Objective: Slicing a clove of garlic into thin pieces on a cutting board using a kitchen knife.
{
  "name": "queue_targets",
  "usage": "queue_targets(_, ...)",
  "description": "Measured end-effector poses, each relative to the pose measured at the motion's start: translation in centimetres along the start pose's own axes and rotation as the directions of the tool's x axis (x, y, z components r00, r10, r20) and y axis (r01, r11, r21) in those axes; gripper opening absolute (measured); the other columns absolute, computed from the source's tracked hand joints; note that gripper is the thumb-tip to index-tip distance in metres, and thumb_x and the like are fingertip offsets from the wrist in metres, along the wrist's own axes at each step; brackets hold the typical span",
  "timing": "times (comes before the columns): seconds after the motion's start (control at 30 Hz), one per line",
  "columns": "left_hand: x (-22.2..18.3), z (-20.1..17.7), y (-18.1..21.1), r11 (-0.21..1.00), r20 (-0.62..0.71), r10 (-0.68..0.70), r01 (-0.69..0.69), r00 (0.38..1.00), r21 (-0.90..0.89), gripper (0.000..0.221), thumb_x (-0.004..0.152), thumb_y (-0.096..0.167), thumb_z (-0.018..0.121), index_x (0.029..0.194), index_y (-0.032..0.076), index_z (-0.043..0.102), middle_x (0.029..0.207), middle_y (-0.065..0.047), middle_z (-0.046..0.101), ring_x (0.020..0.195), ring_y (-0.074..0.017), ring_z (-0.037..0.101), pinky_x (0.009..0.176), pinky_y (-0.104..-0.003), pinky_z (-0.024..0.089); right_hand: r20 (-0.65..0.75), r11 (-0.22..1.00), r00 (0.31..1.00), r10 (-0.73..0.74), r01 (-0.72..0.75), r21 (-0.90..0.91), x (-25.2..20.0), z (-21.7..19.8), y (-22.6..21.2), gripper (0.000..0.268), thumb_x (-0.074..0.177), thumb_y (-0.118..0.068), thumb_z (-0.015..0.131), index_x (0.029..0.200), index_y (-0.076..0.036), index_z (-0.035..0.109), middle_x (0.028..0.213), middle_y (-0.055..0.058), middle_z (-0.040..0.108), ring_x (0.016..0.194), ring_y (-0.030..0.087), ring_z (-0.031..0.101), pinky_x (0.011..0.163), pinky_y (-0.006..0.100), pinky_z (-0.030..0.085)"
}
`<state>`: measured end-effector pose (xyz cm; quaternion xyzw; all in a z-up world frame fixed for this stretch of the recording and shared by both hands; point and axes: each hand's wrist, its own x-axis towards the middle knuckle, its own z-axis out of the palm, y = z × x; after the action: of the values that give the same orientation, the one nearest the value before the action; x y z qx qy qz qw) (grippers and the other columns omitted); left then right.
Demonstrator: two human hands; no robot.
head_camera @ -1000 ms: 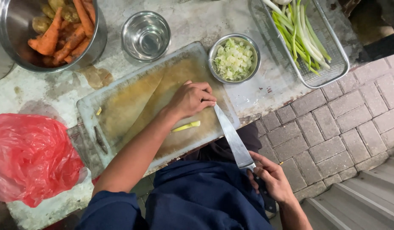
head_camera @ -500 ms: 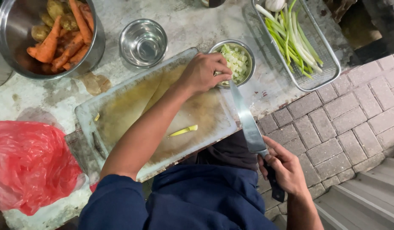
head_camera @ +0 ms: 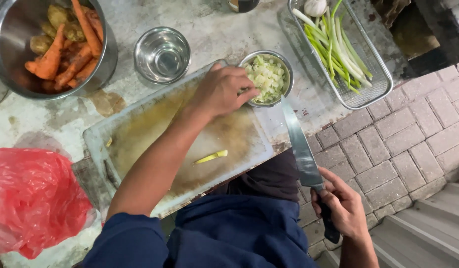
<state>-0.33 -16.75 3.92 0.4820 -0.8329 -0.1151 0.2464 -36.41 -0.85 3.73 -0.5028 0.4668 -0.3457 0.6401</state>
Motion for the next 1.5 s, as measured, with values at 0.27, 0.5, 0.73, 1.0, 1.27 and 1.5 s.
queue_targets(0.27, -11.8, -2.6, 4.3, 0.993, 0.079, -0.032, 0.041, 0.996, -0.113, 0.009, 0.088, 0.018, 0.076, 0.084, 0.012, 0.071, 0.083, -0.002, 0.063, 0.075, -0.0244, 0.061, 0.063, -0.039, 0.047, 0.132, 0.602, 0.978, -0.163, 0.204, -0.772, -1.5, 4.0, 0.1, 0.054, 0.091, -0.011, 0.058, 0.144, -0.014, 0.051, 0.078, 0.003, 0.065, 0.059, 0.018, 0.060, 0.062, 0.032, 0.050)
queue_targets(0.5, -15.6, -0.7, 7.0, 0.999, -0.227, 0.030, -0.038, 0.973, -0.032, 0.008, 0.092, 0.006, 0.072, 0.091, 0.002, 0.066, 0.089, -0.011, 0.058, 0.074, -0.0256, 0.057, 0.071, -0.036, 0.052, 0.268, 0.509, 0.957, -0.111, 0.287, -0.812, -2.3, 7.6, 1.9, 0.056, 0.092, -0.014, 0.057, 0.146, -0.024, 0.048, 0.072, -0.001, 0.045, 0.049, 0.024, 0.044, 0.047, 0.035, 0.045)
queue_targets(0.73, -15.3, 0.5, 6.8, 0.975, -0.288, 0.014, 0.050, 0.957, 0.214, 0.007, 0.090, 0.003, 0.071, 0.089, 0.007, 0.066, 0.086, -0.002, 0.062, 0.076, -0.0212, 0.061, 0.061, -0.032, 0.035, 0.220, 0.544, 0.972, -0.083, 0.229, -0.807, -1.9, 8.1, 1.3, 0.057, 0.091, -0.013, 0.057, 0.146, -0.024, 0.049, 0.072, -0.001, 0.047, 0.050, 0.023, 0.048, 0.052, 0.035, 0.047)
queue_targets(1.0, -14.0, 0.5, 6.5, 0.968, -0.388, -0.032, 0.126, 0.921, 0.218, 0.018, 0.099, 0.011, 0.062, 0.081, 0.012, 0.064, 0.081, 0.003, 0.064, 0.077, -0.0155, 0.059, 0.074, -0.030, 0.033, 0.284, 0.498, 0.955, -0.083, 0.287, -0.818, -2.0, 8.8, 0.2, 0.056, 0.092, -0.014, 0.056, 0.146, -0.022, 0.047, 0.073, -0.001, 0.046, 0.049, 0.023, 0.048, 0.045, 0.037, 0.047)
queue_targets(1.27, -14.3, 1.2, 6.2, 0.963, -0.388, -0.015, 0.117, 0.922, 0.242, 0.009, 0.091, 0.003, 0.070, 0.086, 0.010, 0.067, 0.083, 0.001, 0.064, 0.078, -0.0157, 0.059, 0.077, -0.031, 0.035, 0.318, 0.324, 0.939, -0.131, 0.344, -0.881, -1.9, 8.9, 0.3, 0.054, 0.089, -0.016, 0.060, 0.142, -0.022, 0.051, 0.073, -0.003, 0.045, 0.046, 0.024, 0.047, 0.036, 0.038, 0.046)
queue_targets(1.5, -14.1, 1.5, 6.2, 0.968, -0.385, -0.022, 0.115, 0.923, 0.221, 0.009, 0.088, -0.002, 0.068, 0.086, 0.007, 0.067, 0.082, -0.002, 0.063, 0.077, -0.0172, 0.059, 0.074, -0.030, 0.037, 0.318, 0.249, 0.945, -0.081, 0.328, -0.911, -2.4, 8.9, 0.8, 0.056, 0.088, -0.021, 0.061, 0.143, -0.026, 0.049, 0.077, -0.005, 0.050, 0.047, 0.023, 0.053, 0.035, 0.038, 0.046)
